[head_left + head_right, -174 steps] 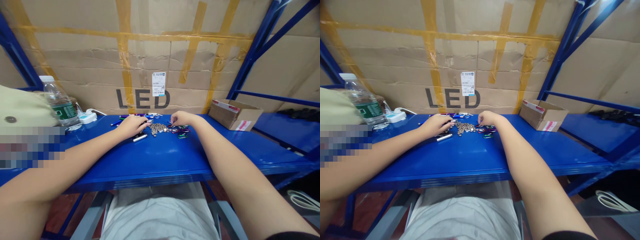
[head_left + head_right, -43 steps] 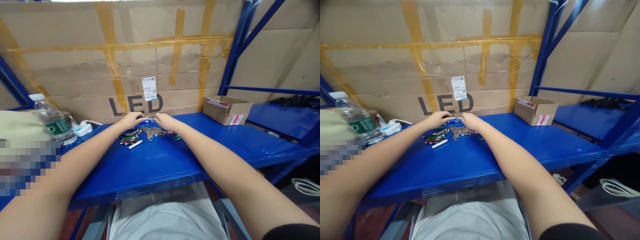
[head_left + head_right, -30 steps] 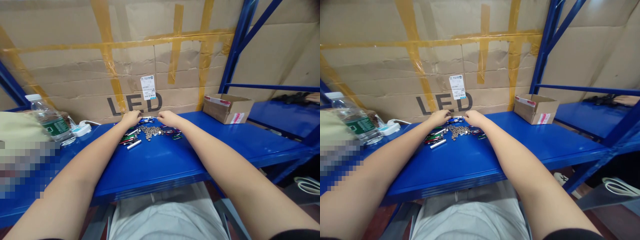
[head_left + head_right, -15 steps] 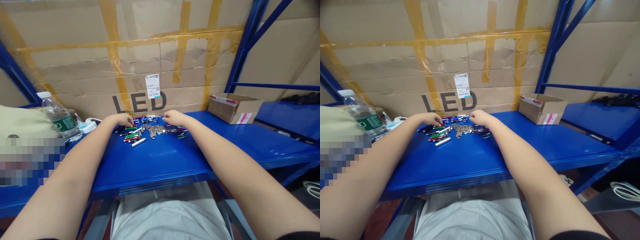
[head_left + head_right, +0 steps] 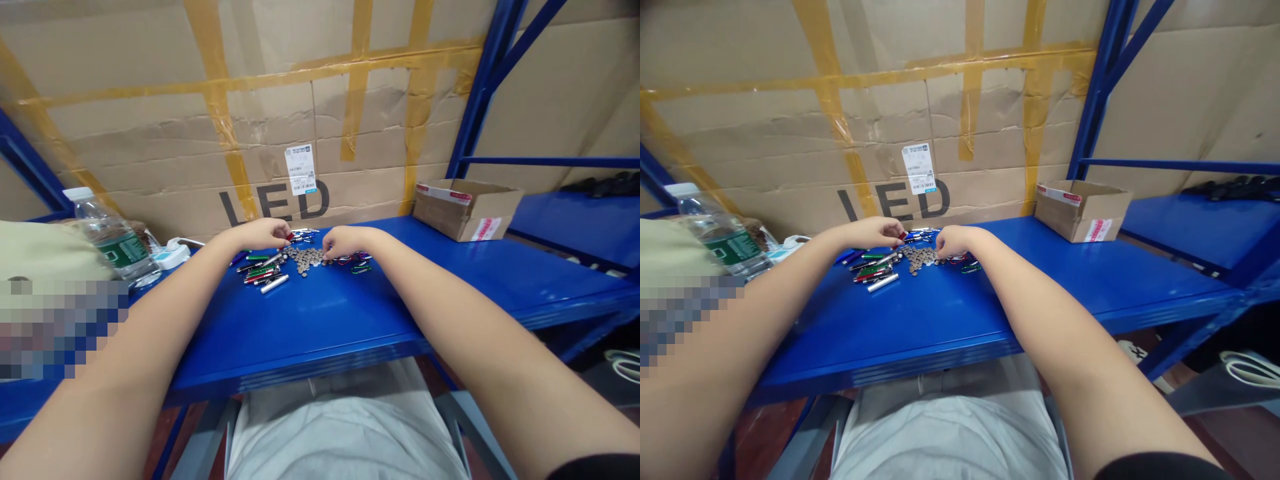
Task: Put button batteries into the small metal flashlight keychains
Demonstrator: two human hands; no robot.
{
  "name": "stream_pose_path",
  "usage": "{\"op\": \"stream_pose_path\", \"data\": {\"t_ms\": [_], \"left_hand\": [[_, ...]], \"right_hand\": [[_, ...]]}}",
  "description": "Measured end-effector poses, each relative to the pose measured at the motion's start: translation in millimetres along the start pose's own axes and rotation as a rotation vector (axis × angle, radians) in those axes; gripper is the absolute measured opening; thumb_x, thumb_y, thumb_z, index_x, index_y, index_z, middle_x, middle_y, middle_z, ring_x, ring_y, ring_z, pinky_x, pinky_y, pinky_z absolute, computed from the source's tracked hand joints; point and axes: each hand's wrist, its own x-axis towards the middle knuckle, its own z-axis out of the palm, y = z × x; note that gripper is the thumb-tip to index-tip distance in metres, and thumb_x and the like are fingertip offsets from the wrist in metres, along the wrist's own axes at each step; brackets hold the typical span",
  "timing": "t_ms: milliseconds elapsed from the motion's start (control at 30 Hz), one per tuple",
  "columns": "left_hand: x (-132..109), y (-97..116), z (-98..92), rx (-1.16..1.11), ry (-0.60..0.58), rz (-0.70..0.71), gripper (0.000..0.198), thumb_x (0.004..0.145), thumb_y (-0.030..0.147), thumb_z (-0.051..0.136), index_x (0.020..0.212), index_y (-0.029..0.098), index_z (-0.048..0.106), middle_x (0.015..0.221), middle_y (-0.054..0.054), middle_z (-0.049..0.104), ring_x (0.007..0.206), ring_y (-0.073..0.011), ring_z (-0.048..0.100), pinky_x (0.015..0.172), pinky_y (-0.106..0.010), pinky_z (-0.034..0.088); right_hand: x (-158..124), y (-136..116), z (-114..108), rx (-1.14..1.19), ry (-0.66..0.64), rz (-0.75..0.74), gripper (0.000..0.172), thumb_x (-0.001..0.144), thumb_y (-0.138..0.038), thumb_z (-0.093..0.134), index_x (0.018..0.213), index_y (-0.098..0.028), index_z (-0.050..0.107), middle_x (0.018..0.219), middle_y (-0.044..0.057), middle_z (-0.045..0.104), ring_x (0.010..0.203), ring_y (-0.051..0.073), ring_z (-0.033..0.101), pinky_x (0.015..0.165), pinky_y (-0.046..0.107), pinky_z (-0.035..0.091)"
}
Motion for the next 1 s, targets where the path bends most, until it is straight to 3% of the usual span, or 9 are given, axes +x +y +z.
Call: {"op": "stream_pose_path", "data": {"t_ms": [233,500,667,800,1000], "left_hand": [[4.2,37.8,23.8,0.100,0.017,0.129,0.027,0.079,0.029,0.053,0.103,0.018,0.061,0.099,-0.006,0.070,0.084,-0.0178,0.063,0.070,-0.027,0.045],[5.9,44.5,36.3,0.430,0.121,0.156,0.023,0.087,0.032,0.049,0.103,0.020,0.061,0.096,-0.006,0.069,0.081,-0.0206,0.063,0.063,-0.028,0.040],[3.9,52.1,36.6,0.543,0.147,0.166,0.022,0.089,0.033,0.047,0.101,0.020,0.062,0.093,-0.007,0.070,0.080,-0.0213,0.064,0.063,-0.028,0.040],[0.2,48.8,33.3,0.488,0.159,0.128,0.024,0.088,0.031,0.047,0.102,0.021,0.063,0.094,-0.007,0.070,0.082,-0.0222,0.064,0.068,-0.030,0.042],[0.5,33.9,39.1,0.140,0.253,0.089,0.023,0.082,0.028,0.052,0.099,0.019,0.063,0.098,-0.006,0.070,0.087,-0.0208,0.064,0.075,-0.029,0.046]], "right_hand": [[0.5,-4.3,-0.5,-0.050,-0.009,-0.043,0.019,0.074,-0.026,0.067,0.091,-0.020,0.073,0.090,0.004,0.072,0.077,0.017,0.062,0.061,0.026,0.043],[1.3,-9.7,1.6,-0.042,-0.040,-0.069,0.025,0.073,-0.026,0.065,0.095,-0.019,0.073,0.086,0.004,0.071,0.068,0.015,0.060,0.058,0.025,0.041],[2.1,-13.8,3.8,-0.044,-0.035,-0.082,0.022,0.070,-0.022,0.061,0.088,-0.017,0.073,0.078,0.004,0.070,0.063,0.014,0.059,0.055,0.025,0.040],[-0.1,-12.2,-0.3,-0.002,0.153,-0.089,0.019,0.070,-0.020,0.058,0.083,-0.016,0.072,0.074,0.005,0.069,0.061,0.014,0.057,0.055,0.026,0.038],[0.5,-10.8,-3.1,0.214,0.455,-0.055,0.025,0.074,-0.021,0.059,0.095,-0.012,0.069,0.084,0.007,0.069,0.071,0.014,0.057,0.062,0.024,0.040]]}}
